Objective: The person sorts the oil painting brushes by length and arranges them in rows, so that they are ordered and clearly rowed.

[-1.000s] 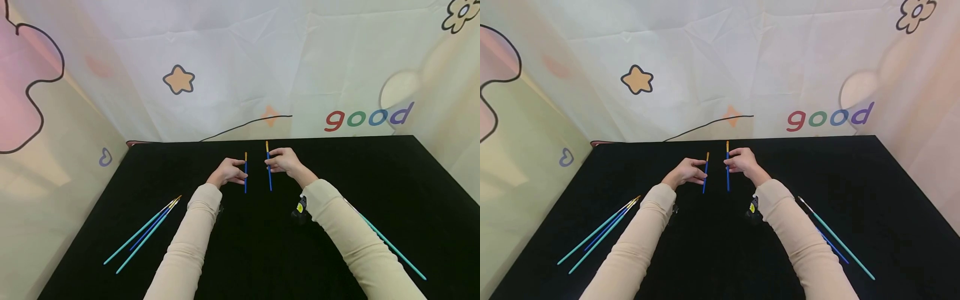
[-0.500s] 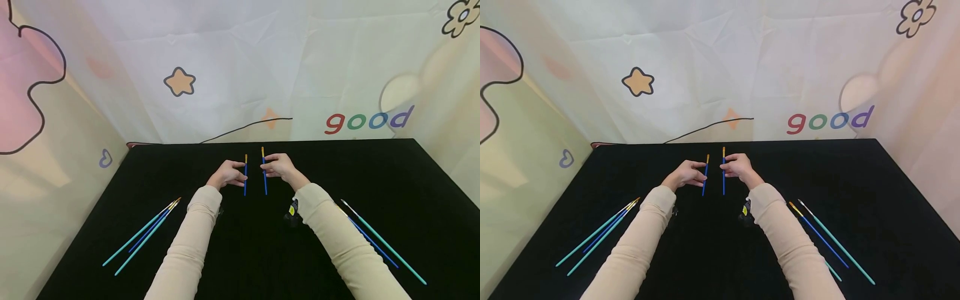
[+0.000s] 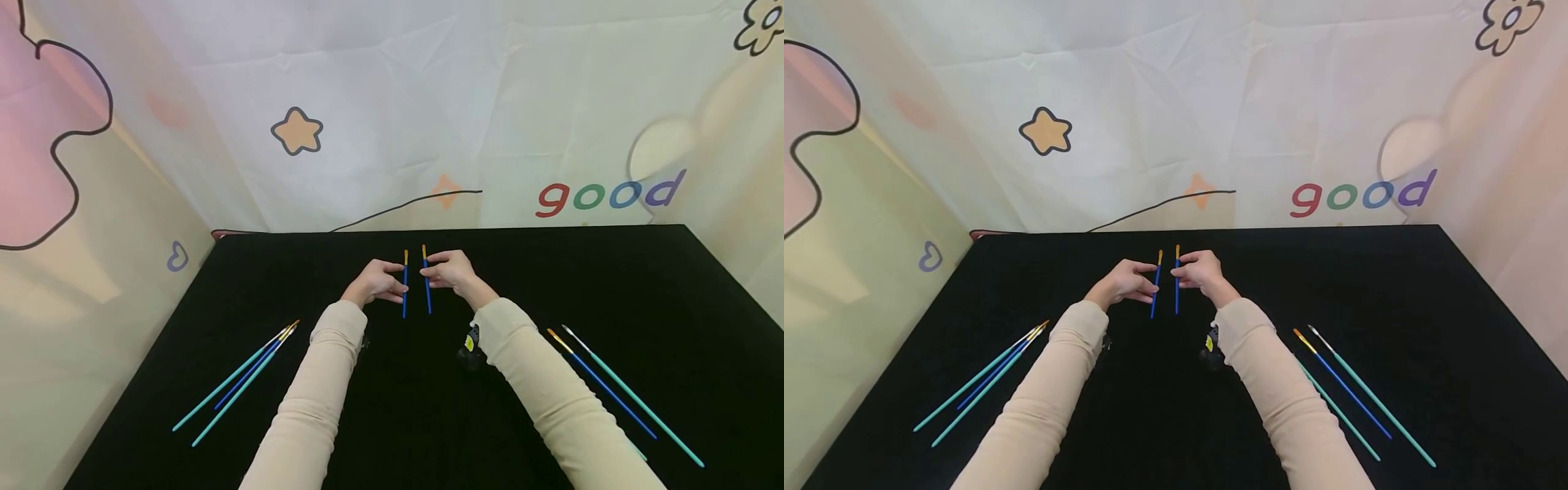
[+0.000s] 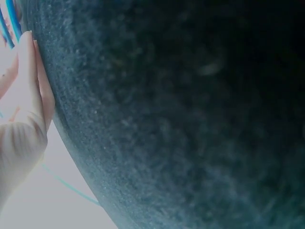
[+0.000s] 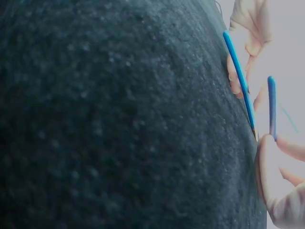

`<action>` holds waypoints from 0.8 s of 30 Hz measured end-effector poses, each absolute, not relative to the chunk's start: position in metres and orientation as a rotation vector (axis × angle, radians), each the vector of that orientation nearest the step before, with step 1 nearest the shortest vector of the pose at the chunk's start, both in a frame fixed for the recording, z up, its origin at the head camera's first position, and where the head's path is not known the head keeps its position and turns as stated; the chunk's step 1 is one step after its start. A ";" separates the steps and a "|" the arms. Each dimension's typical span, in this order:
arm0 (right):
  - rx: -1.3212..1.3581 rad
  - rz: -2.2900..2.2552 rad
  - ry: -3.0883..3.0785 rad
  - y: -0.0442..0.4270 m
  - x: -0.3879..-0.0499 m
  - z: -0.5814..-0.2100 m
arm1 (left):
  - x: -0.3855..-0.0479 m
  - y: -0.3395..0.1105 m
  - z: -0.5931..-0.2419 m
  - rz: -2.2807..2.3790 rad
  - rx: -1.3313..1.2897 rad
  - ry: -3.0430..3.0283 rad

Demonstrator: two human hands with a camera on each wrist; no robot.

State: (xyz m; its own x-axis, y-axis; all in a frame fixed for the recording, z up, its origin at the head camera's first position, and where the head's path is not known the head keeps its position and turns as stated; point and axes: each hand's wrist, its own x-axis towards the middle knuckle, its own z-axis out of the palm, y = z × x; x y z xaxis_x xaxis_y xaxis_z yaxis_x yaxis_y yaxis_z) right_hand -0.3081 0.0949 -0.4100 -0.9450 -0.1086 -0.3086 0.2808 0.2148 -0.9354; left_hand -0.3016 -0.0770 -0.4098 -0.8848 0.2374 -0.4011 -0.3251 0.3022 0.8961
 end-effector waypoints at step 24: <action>0.172 -1.677 2.327 0.091 -0.307 -0.417 | -0.297 -0.073 -0.404 1.596 -0.092 2.130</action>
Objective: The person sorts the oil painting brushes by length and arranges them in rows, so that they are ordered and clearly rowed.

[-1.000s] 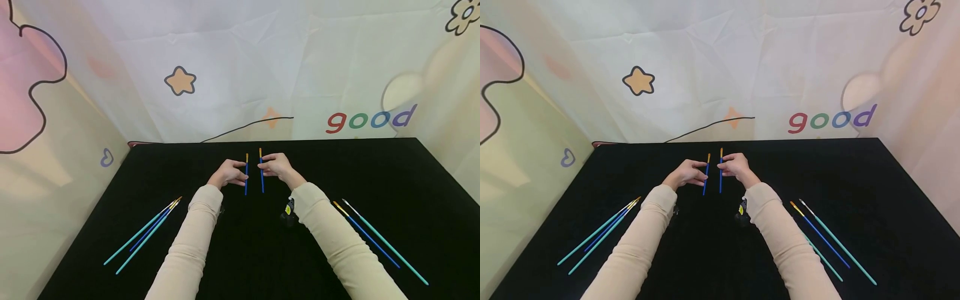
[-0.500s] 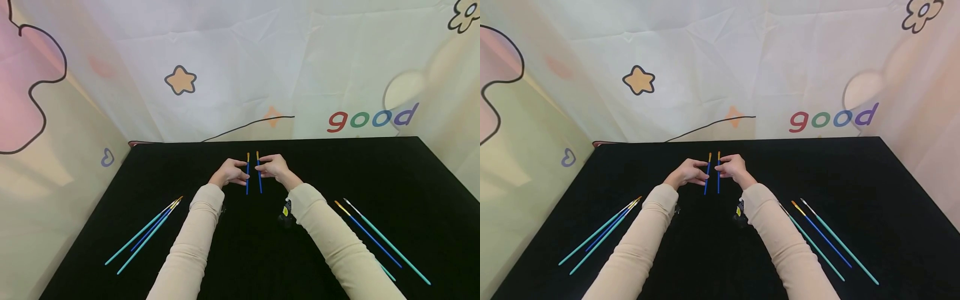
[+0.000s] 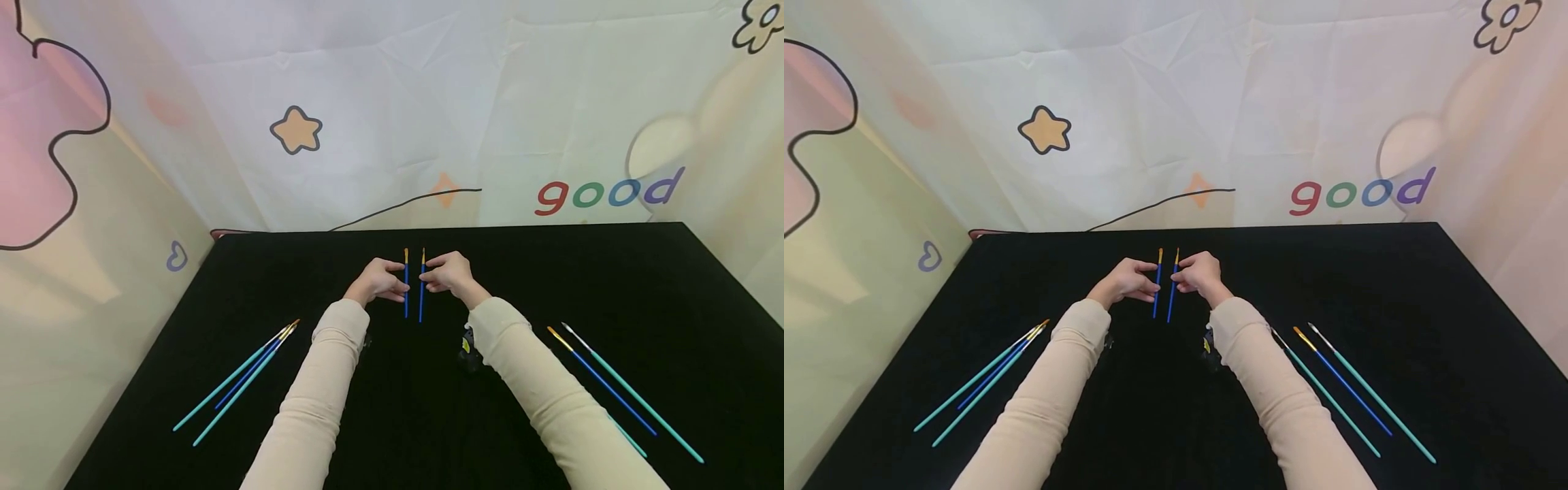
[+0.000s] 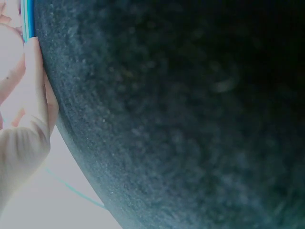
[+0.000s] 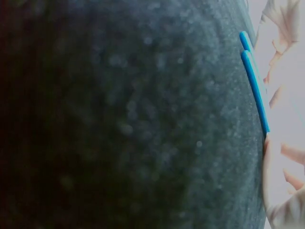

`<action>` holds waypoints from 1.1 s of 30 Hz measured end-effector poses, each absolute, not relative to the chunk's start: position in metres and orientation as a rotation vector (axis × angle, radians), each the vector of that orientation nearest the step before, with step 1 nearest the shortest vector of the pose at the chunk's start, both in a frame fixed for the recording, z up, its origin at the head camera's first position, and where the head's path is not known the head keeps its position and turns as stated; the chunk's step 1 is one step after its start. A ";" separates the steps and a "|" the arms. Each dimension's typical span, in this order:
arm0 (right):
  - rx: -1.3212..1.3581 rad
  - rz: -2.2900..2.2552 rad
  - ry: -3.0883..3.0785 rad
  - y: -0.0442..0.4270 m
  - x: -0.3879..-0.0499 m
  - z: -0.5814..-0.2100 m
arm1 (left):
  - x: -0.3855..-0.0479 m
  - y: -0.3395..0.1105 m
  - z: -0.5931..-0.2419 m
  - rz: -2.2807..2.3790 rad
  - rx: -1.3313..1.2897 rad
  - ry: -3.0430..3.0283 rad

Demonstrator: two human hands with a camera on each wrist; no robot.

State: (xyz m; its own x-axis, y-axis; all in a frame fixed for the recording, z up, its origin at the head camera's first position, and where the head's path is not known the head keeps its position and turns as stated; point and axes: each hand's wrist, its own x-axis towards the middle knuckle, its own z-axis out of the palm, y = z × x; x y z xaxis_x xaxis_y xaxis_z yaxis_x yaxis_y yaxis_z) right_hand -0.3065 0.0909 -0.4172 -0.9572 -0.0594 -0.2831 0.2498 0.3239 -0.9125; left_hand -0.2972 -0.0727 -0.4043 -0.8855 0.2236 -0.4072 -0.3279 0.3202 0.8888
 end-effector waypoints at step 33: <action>0.106 -1.835 2.129 0.110 -0.283 -0.378 | -0.283 -0.092 -0.392 1.521 0.300 2.239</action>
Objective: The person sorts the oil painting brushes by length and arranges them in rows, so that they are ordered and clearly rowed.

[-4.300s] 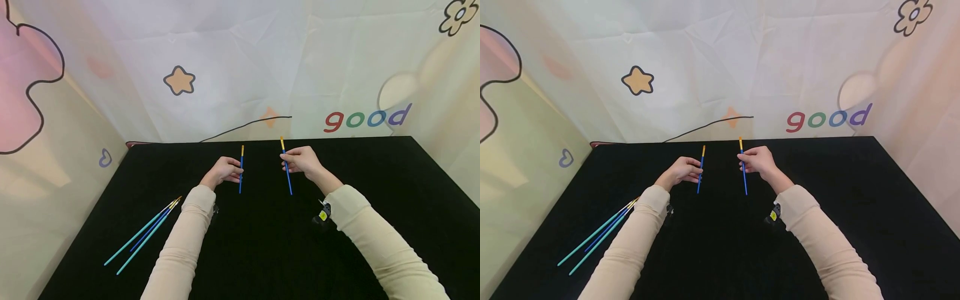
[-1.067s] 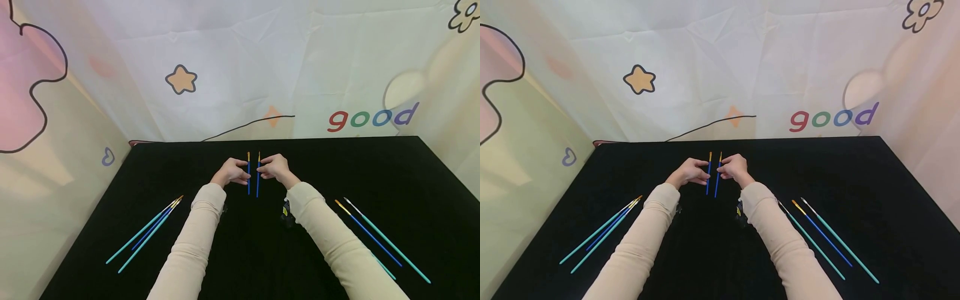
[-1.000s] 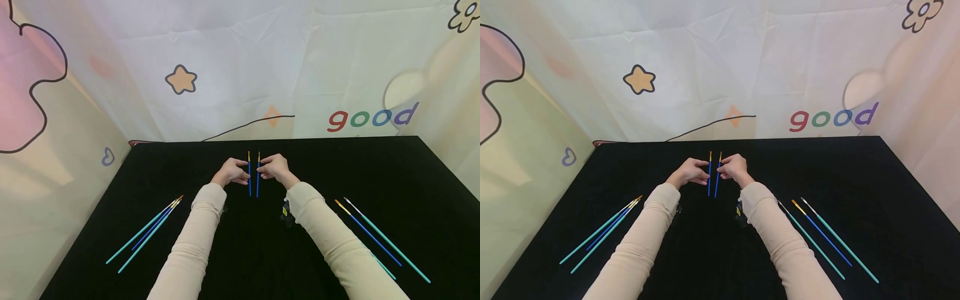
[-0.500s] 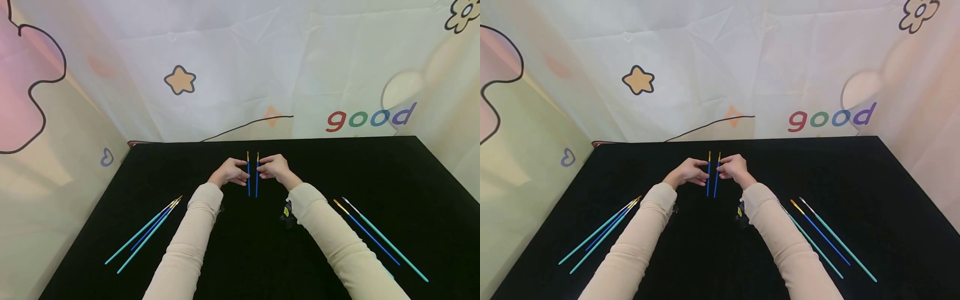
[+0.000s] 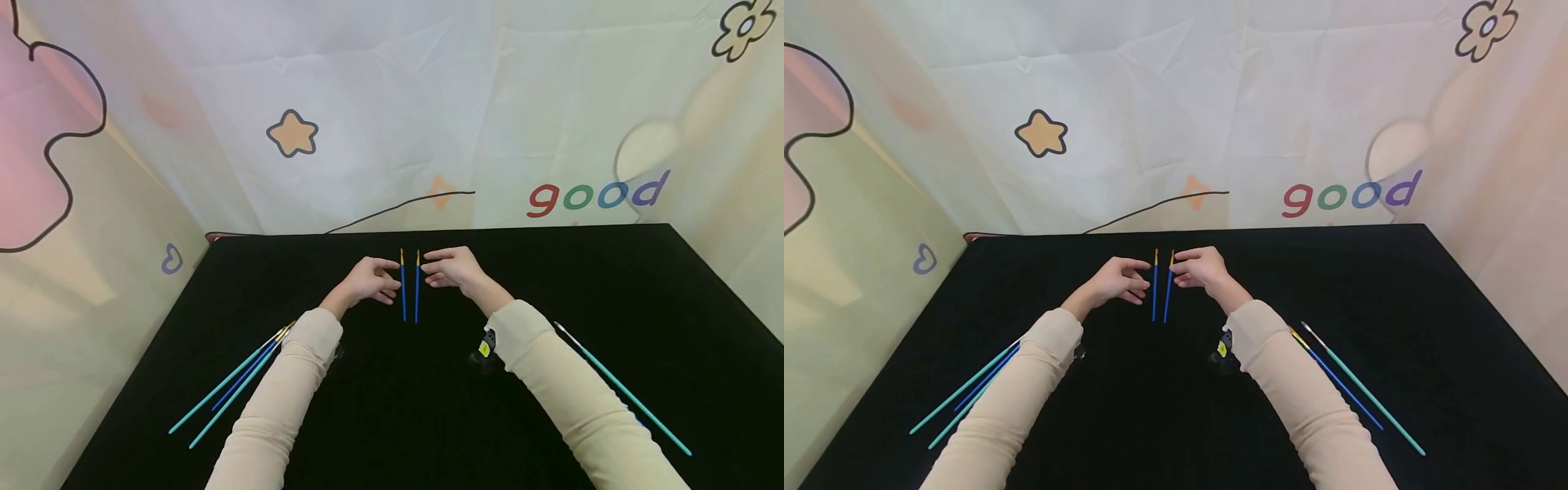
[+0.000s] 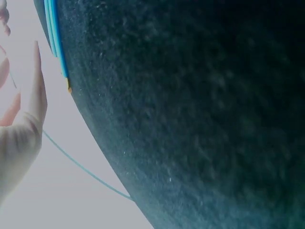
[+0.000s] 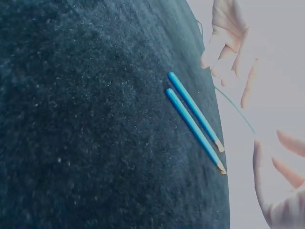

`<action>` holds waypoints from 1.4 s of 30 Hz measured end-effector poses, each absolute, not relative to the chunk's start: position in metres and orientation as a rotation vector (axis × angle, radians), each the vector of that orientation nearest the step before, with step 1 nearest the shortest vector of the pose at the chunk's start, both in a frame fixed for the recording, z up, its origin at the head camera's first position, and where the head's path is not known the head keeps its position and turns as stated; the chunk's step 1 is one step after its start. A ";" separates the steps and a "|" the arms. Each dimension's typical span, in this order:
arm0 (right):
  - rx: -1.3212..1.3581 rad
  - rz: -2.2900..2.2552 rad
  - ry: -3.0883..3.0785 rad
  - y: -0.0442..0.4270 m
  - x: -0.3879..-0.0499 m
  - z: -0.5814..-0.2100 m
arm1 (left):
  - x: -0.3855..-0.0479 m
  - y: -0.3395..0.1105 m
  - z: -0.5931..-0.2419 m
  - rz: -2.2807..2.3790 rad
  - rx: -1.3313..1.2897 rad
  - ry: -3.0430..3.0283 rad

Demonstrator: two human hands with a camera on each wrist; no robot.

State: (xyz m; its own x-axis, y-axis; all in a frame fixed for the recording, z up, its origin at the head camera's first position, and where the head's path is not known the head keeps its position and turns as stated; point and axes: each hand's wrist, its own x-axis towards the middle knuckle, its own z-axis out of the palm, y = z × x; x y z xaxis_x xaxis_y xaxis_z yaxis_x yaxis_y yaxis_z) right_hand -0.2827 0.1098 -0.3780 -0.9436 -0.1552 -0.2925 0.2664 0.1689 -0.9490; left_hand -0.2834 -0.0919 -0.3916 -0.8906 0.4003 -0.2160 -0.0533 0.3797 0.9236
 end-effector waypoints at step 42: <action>-0.248 -1.611 2.411 0.173 -0.221 -0.331 | -0.235 -0.130 -0.351 1.623 0.655 2.275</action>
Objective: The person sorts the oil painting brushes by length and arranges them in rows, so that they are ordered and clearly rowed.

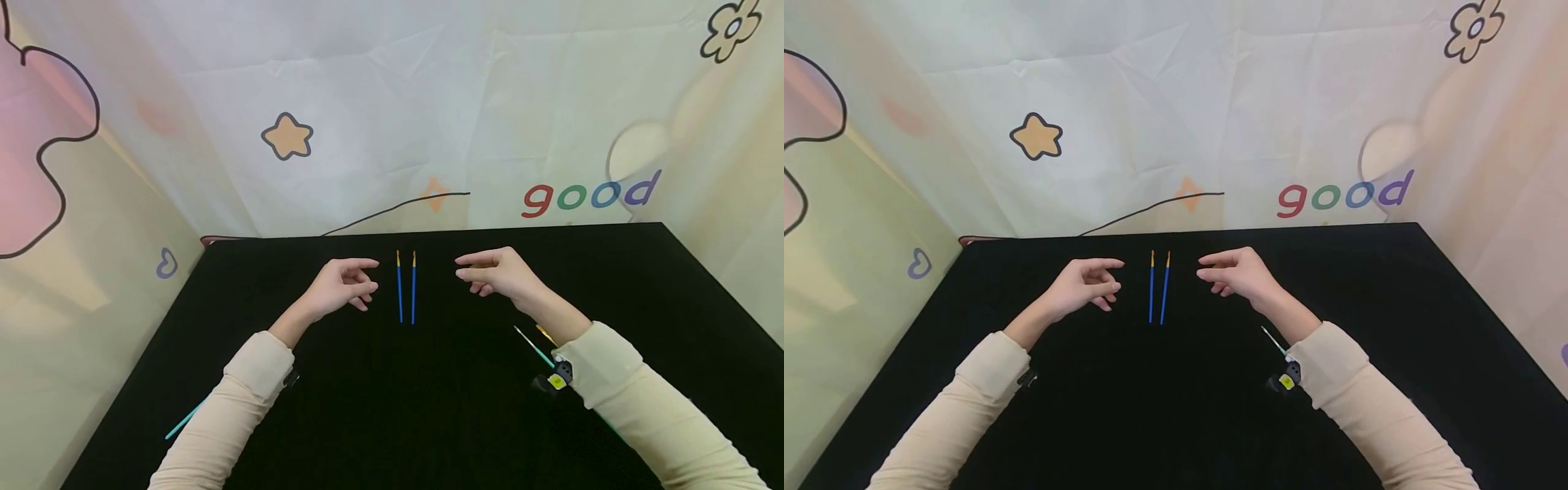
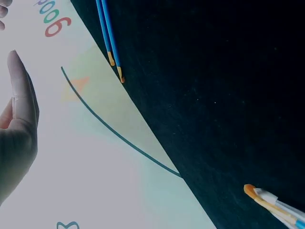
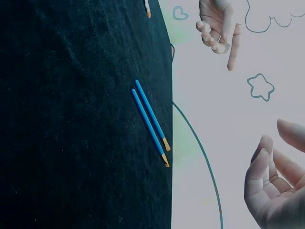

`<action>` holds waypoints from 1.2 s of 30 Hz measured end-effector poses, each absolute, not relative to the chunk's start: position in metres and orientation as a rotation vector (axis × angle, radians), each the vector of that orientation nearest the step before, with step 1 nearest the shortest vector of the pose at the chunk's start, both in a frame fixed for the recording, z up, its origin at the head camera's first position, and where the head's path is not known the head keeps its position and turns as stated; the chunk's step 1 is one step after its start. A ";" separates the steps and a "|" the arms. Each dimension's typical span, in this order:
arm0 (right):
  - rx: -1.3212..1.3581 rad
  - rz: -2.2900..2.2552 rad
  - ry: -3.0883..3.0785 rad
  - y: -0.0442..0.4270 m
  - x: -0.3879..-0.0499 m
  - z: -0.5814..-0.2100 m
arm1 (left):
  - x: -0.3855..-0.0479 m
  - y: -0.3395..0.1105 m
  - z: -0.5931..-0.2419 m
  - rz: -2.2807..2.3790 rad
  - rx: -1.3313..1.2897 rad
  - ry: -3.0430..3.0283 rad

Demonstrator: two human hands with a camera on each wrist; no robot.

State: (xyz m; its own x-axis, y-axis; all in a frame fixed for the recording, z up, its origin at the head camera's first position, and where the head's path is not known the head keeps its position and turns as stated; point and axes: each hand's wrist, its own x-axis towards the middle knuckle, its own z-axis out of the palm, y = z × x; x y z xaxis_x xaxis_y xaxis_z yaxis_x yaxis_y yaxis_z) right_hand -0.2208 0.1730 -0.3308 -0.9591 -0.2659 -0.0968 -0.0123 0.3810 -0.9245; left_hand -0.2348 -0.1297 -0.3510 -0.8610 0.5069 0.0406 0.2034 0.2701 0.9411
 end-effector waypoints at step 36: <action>-0.385 -1.480 2.452 0.218 -0.183 -0.330 | -0.197 -0.170 -0.349 1.598 0.725 2.265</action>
